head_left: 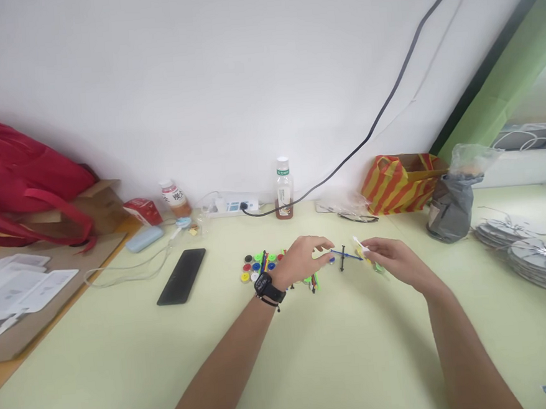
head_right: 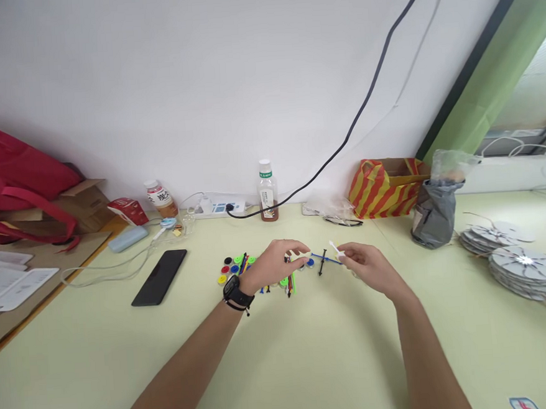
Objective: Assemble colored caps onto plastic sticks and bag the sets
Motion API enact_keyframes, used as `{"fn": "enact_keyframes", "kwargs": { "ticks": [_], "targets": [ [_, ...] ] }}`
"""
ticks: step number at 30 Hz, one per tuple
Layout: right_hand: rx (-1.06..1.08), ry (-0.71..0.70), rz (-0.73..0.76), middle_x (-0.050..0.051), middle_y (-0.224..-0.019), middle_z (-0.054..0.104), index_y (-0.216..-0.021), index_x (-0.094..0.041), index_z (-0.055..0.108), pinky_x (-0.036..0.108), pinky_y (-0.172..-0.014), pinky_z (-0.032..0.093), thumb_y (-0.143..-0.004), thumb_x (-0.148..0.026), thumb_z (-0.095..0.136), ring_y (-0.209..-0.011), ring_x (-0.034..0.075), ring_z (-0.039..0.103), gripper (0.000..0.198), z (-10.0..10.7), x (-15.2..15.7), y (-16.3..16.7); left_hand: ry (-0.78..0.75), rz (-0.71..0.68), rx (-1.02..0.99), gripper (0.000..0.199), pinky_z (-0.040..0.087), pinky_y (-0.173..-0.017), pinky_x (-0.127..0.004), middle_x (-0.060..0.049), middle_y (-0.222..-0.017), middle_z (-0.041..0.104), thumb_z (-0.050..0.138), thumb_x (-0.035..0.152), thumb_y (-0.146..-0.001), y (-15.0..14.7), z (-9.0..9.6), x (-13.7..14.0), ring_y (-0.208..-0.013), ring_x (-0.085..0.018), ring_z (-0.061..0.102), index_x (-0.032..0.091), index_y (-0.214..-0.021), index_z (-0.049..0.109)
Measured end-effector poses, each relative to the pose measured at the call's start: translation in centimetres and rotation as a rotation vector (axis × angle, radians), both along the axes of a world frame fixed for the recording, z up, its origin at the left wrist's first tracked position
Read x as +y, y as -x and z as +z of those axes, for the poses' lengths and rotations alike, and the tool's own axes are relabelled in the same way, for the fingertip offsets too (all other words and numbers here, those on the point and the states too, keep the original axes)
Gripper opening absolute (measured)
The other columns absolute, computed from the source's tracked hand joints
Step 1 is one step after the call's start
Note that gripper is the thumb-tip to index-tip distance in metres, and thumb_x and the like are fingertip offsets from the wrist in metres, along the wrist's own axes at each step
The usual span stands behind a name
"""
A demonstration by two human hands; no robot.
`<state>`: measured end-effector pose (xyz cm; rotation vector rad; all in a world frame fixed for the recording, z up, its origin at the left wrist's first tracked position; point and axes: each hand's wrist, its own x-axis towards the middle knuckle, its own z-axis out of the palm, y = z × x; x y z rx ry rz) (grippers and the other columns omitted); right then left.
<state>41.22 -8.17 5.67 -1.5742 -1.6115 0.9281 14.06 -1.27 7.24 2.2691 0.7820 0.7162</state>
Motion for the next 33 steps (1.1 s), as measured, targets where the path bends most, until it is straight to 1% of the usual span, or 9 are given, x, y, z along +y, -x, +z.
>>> {"fn": "enact_keyframes", "kwargs": {
  "ticks": [6,9,13,17,20,23,28,30,33],
  "targets": [
    [0.519,-0.020,0.050,0.011,-0.108,0.075,-0.121,-0.022,0.068,0.044,-0.093,0.056,-0.088,-0.055,0.070,-0.098,0.026,0.069,0.046,0.1,0.5,4.6,0.030,-0.084,-0.195,0.033,0.055,-0.091,-0.032,-0.008,-0.129,0.071,0.064,0.029,-0.094,-2.0,-0.2,-1.7,-0.111,-0.022,0.068,0.023,-0.127,0.068],
    [0.551,0.020,0.078,0.010,-0.109,0.075,-0.121,-0.021,0.070,0.046,-0.094,0.056,-0.087,-0.052,0.071,-0.101,0.027,0.069,0.046,-0.2,0.6,5.5,0.035,-0.031,-0.231,0.031,0.057,-0.088,-0.032,-0.009,-0.122,0.071,0.064,0.028,-0.094,-2.4,-0.7,-1.9,-0.102,-0.021,0.069,0.022,-0.124,0.067],
    [0.516,0.060,0.109,0.006,-0.096,0.075,-0.116,-0.021,0.070,0.045,-0.091,0.056,-0.084,-0.043,0.072,-0.087,0.024,0.069,0.038,-0.2,0.6,5.6,0.017,-0.020,-0.246,0.031,0.057,-0.086,-0.031,-0.007,-0.117,0.070,0.062,0.025,-0.093,-2.4,-1.4,-1.5,-0.097,-0.018,0.067,0.023,-0.124,0.066],
    [0.478,0.070,0.163,0.001,-0.080,0.072,-0.107,-0.023,0.064,0.039,-0.084,0.055,-0.084,-0.034,0.067,-0.078,0.020,0.067,0.026,-0.5,0.5,5.8,0.004,-0.089,-0.210,0.019,0.055,-0.080,-0.028,-0.006,-0.105,0.069,0.062,0.017,-0.088,-2.1,-1.4,-1.2,-0.082,-0.015,0.066,0.020,-0.104,0.070],
    [0.344,0.014,0.162,-0.002,-0.070,0.065,-0.100,-0.023,0.061,0.031,-0.068,0.049,-0.085,-0.032,0.062,-0.066,0.016,0.060,0.018,-1.1,0.7,5.8,0.000,-0.131,-0.181,0.010,0.053,-0.074,-0.026,-0.003,-0.094,0.067,0.063,0.015,-0.083,-1.9,-1.0,-1.3,-0.076,-0.014,0.063,0.019,-0.091,0.066],
    [0.120,-0.109,0.031,-0.003,-0.067,0.060,-0.106,-0.021,0.063,0.028,-0.060,0.043,-0.089,-0.037,0.057,-0.061,0.016,0.054,0.024,-2.3,1.3,4.9,-0.007,-0.142,-0.139,0.007,0.051,-0.073,-0.026,-0.001,-0.085,0.064,0.064,0.015,-0.080,-1.9,-0.8,-1.5,-0.075,-0.014,0.061,0.019,-0.081,0.059],
    [-0.367,-0.294,-0.305,0.006,-0.089,0.072,-0.117,-0.019,0.066,0.033,-0.069,0.045,-0.093,-0.032,0.050,-0.073,0.021,0.063,0.032,-5.0,2.6,2.9,0.004,-0.194,0.009,0.009,0.050,-0.078,-0.029,-0.002,-0.087,0.069,0.067,0.017,-0.079,-2.0,-2.1,-1.7,-0.083,-0.018,0.064,0.019,-0.086,0.063],
    [-0.524,-0.289,-0.329,0.009,-0.103,0.074,-0.113,-0.020,0.068,0.034,-0.074,0.046,-0.093,-0.028,0.049,-0.086,0.024,0.067,0.029,-5.7,2.7,2.6,-0.031,-0.219,0.089,0.009,0.049,-0.090,-0.033,-0.004,-0.096,0.072,0.068,0.018,-0.081,-1.9,-2.9,-1.5,-0.095,-0.021,0.066,0.019,-0.090,0.068],
    [-0.670,-0.238,-0.279,0.009,-0.102,0.074,-0.108,-0.021,0.069,0.034,-0.074,0.045,-0.094,-0.028,0.051,-0.092,0.025,0.067,0.024,-6.3,2.6,2.9,-0.070,-0.219,0.189,0.012,0.047,-0.098,-0.035,-0.006,-0.104,0.073,0.068,0.017,-0.084,-1.7,-3.9,-1.1,-0.107,-0.024,0.064,0.021,-0.094,0.072]
  ]
}}
